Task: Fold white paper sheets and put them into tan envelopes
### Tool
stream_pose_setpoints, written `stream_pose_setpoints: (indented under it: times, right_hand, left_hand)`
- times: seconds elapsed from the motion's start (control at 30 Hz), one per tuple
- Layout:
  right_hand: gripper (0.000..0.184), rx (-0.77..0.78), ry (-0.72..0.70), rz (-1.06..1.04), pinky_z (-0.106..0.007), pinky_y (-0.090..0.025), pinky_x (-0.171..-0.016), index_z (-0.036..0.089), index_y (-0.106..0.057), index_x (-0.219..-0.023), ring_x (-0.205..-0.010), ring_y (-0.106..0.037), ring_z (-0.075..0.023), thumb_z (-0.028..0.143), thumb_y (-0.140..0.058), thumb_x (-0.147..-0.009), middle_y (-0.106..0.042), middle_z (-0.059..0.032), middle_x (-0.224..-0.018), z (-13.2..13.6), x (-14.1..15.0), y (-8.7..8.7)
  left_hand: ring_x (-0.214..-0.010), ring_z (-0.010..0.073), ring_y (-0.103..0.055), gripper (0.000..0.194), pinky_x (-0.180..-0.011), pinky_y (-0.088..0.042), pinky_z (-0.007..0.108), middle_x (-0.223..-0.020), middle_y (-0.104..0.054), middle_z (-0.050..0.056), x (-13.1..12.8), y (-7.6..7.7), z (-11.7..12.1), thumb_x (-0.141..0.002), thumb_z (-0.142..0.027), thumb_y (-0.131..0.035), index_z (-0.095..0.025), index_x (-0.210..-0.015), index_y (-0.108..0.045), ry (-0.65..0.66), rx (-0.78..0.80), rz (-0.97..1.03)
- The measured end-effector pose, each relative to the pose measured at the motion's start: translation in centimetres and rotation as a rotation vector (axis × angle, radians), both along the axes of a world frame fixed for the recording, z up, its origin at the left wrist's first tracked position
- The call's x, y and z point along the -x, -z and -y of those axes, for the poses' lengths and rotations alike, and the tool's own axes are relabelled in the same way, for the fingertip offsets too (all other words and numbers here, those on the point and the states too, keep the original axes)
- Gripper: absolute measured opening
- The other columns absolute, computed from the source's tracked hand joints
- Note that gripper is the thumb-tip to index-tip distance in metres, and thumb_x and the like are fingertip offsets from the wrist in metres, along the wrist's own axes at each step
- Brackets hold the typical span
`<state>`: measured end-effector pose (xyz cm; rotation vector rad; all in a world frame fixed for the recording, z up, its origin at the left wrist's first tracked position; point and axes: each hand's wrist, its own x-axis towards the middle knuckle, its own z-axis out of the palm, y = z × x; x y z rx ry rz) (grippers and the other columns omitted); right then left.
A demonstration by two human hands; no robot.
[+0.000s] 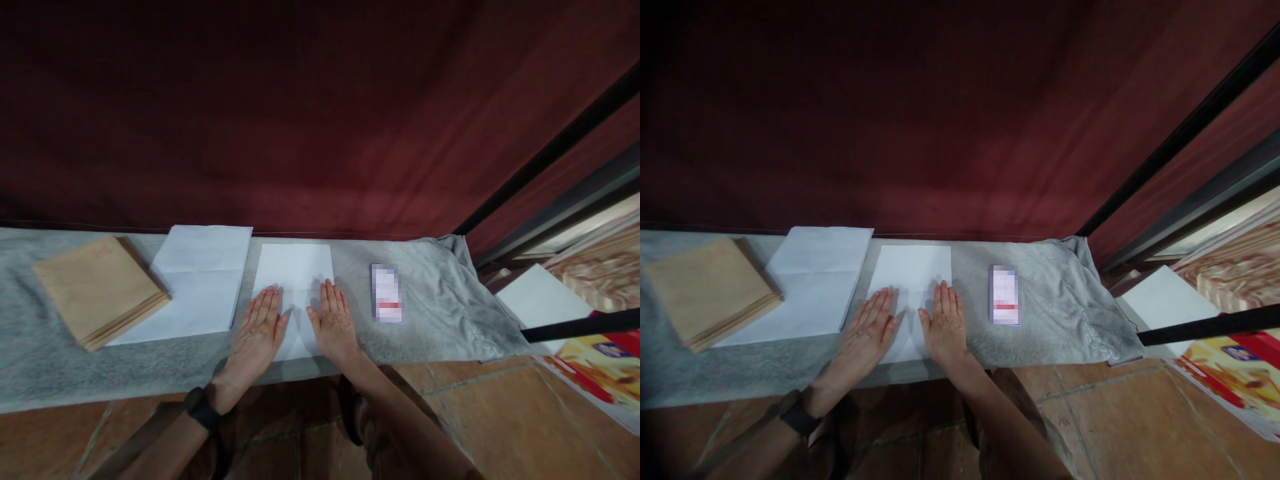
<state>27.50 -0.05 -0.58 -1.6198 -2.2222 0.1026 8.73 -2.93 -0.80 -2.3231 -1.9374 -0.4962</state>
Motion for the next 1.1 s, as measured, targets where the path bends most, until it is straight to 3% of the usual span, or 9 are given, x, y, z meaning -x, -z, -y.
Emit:
stream_pose_setpoints:
  times: [0.23, 0.57, 0.9, 1.1]
  right_hand:
    - [0.060, 0.044, -0.173, -0.014, -0.042, -0.025, -0.122, 0.006, -0.031, -0.152, -0.148, -0.026, -0.0239, 0.041, -0.035, -0.103, -0.032, -0.0149, -0.158, 1.7, 2.2, 0.1]
    - [0.062, -0.078, -0.117, 0.069, -0.046, -0.028, -0.119, 0.006, -0.031, -0.152, -0.146, -0.030, -0.0274, 0.042, -0.040, -0.102, -0.035, -0.0183, -0.156, 0.8, -0.3, 1.7]
    - [0.064, -0.059, -0.021, 0.136, -0.047, -0.028, -0.118, 0.004, -0.030, -0.152, -0.144, -0.033, -0.0295, 0.044, -0.035, -0.103, -0.036, -0.0195, -0.156, -0.5, -2.8, 1.9]
    - [0.061, -0.060, 0.039, 0.135, -0.049, -0.029, -0.117, 0.003, -0.032, -0.151, -0.144, -0.034, -0.0302, 0.041, -0.033, -0.103, -0.037, -0.0209, -0.155, -0.8, -3.4, 2.0]
  left_hand:
    - [-0.149, 0.0244, -0.023, 0.058, -0.122, -0.025, 0.046, -0.158, -0.033, 0.017, -1.8, 1.2, 0.6, -0.096, -0.022, -0.028, -0.004, -0.151, -0.032, 0.110, 0.040, 0.002]
    - [-0.148, 0.0269, -0.027, 0.062, -0.120, -0.029, 0.047, -0.158, -0.034, 0.017, -0.3, 1.1, 1.0, -0.101, -0.045, -0.031, -0.007, -0.151, -0.033, 0.100, 0.028, 0.007]
    - [-0.149, 0.0249, -0.025, 0.059, -0.120, -0.027, 0.046, -0.159, -0.033, 0.015, 1.4, 1.5, 0.9, -0.101, -0.040, -0.029, -0.010, -0.152, -0.032, 0.028, 0.055, 0.005]
    - [-0.149, 0.0252, -0.026, 0.058, -0.122, -0.023, 0.046, -0.158, -0.034, 0.015, 1.0, 1.0, 0.9, -0.101, -0.037, -0.031, -0.009, -0.152, -0.032, 0.027, 0.019, 0.041]
